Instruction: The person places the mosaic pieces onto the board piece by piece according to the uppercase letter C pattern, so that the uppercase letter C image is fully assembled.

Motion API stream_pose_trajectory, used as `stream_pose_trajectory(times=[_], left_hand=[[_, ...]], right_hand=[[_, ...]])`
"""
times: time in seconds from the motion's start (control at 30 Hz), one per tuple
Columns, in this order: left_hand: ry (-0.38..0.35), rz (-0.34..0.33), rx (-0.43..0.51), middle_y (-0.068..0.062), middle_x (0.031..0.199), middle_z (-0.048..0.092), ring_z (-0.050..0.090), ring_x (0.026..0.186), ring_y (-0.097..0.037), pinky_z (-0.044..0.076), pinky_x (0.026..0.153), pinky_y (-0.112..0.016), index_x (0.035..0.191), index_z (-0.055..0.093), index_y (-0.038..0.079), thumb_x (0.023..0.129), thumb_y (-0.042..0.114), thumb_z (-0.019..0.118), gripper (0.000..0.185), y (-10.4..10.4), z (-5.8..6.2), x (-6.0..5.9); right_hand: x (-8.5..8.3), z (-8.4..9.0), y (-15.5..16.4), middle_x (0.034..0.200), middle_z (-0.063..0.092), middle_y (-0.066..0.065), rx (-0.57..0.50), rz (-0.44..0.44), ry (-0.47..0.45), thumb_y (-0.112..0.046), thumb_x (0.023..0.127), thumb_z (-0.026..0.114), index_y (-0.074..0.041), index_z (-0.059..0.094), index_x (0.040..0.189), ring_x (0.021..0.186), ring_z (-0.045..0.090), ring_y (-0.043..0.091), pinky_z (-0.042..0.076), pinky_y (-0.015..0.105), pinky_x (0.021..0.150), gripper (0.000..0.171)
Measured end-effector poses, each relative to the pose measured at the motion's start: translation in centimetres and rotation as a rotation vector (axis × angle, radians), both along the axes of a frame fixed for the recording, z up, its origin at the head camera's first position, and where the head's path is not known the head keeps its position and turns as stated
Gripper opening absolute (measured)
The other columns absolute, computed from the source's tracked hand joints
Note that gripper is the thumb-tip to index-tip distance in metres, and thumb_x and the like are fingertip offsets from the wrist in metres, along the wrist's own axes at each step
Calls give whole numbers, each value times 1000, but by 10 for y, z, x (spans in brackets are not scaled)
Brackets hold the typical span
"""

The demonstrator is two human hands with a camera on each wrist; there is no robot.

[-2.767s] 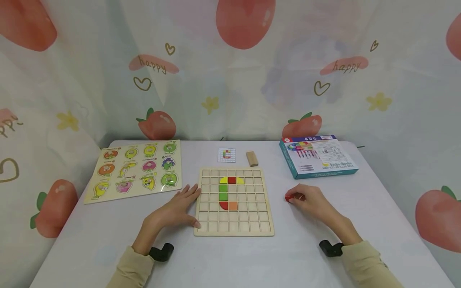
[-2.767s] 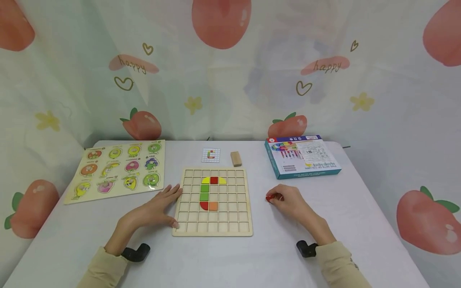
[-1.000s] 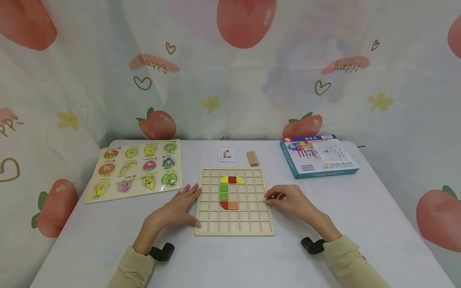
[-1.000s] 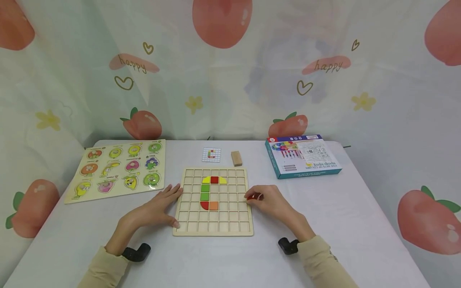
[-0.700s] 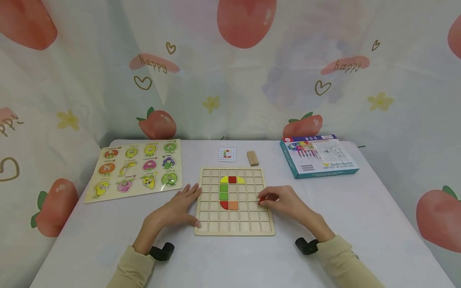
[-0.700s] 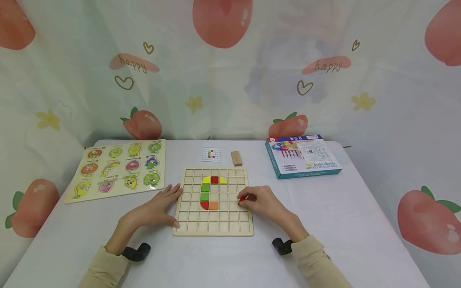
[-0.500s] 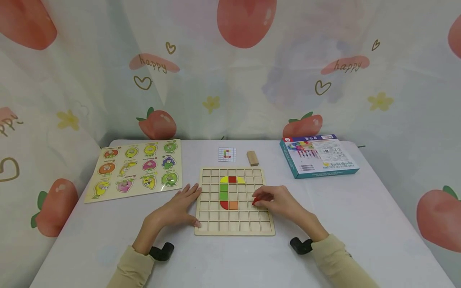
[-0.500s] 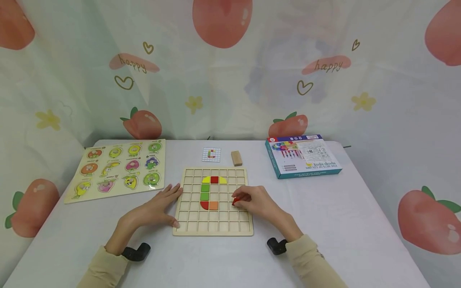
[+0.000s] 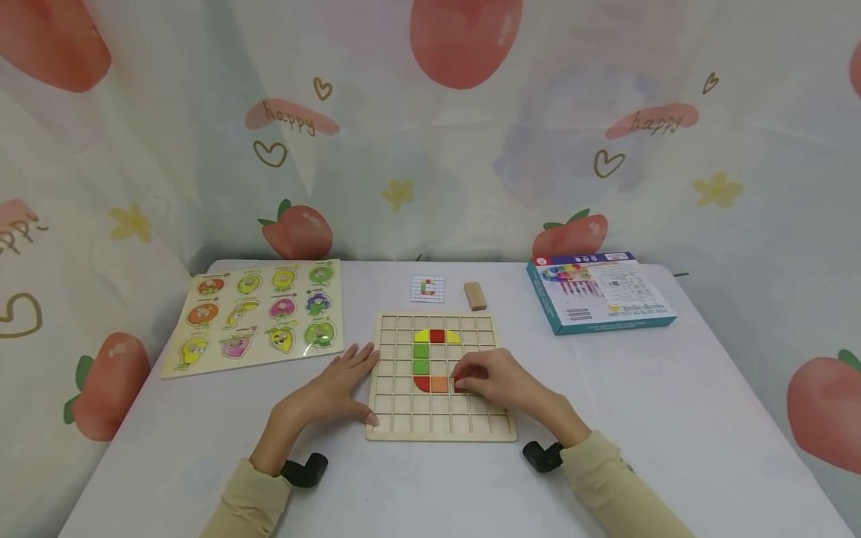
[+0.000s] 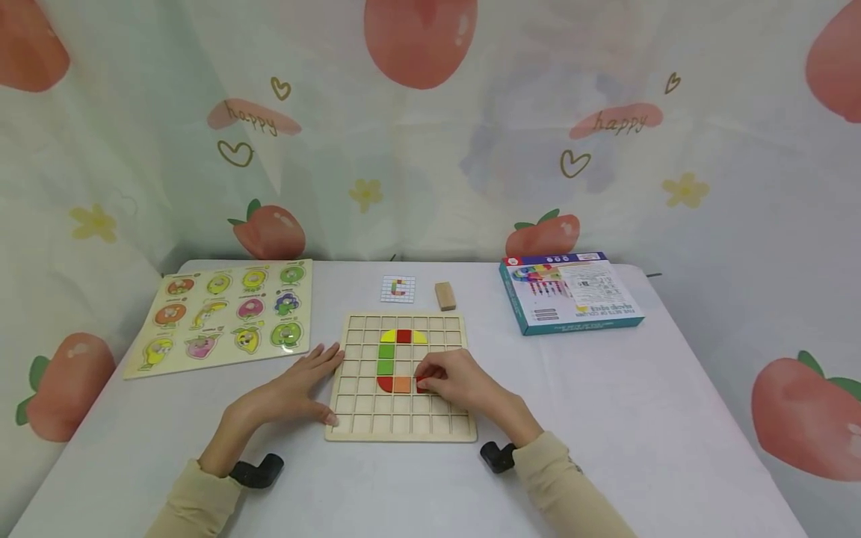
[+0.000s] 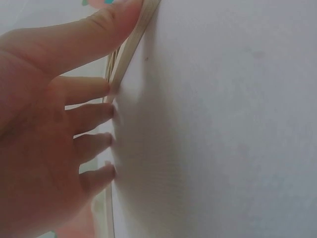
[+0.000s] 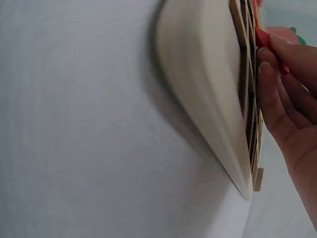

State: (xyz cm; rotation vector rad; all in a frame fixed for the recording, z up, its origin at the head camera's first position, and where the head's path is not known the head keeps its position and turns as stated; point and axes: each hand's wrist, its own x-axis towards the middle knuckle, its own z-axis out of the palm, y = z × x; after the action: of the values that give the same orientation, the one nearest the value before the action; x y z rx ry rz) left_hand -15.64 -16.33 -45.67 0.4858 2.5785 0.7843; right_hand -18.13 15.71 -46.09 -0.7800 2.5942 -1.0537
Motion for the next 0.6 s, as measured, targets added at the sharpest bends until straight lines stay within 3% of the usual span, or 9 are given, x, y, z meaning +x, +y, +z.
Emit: stream_pose_trajectory(times=[0.23, 0.6], left_hand=[[-1, -5, -5, -12, 173, 17, 5, 161, -37, 8, 131, -54, 162, 30, 5, 76, 33, 91, 109, 0, -1, -1], [-2, 3, -8, -11, 173, 17, 5, 161, -36, 8, 131, -54, 162, 31, 6, 75, 32, 92, 109, 0, -3, -2]], right_hand=[[0, -2, -4, 90, 70, -5, 18, 4, 94, -11, 92, 77, -11, 78, 100, 74, 54, 5, 50, 19, 64, 8], [1, 3, -3, 97, 67, -1, 89, 23, 61, -9, 88, 81, -9, 78, 109, 82, 56, 11, 53, 18, 69, 21]])
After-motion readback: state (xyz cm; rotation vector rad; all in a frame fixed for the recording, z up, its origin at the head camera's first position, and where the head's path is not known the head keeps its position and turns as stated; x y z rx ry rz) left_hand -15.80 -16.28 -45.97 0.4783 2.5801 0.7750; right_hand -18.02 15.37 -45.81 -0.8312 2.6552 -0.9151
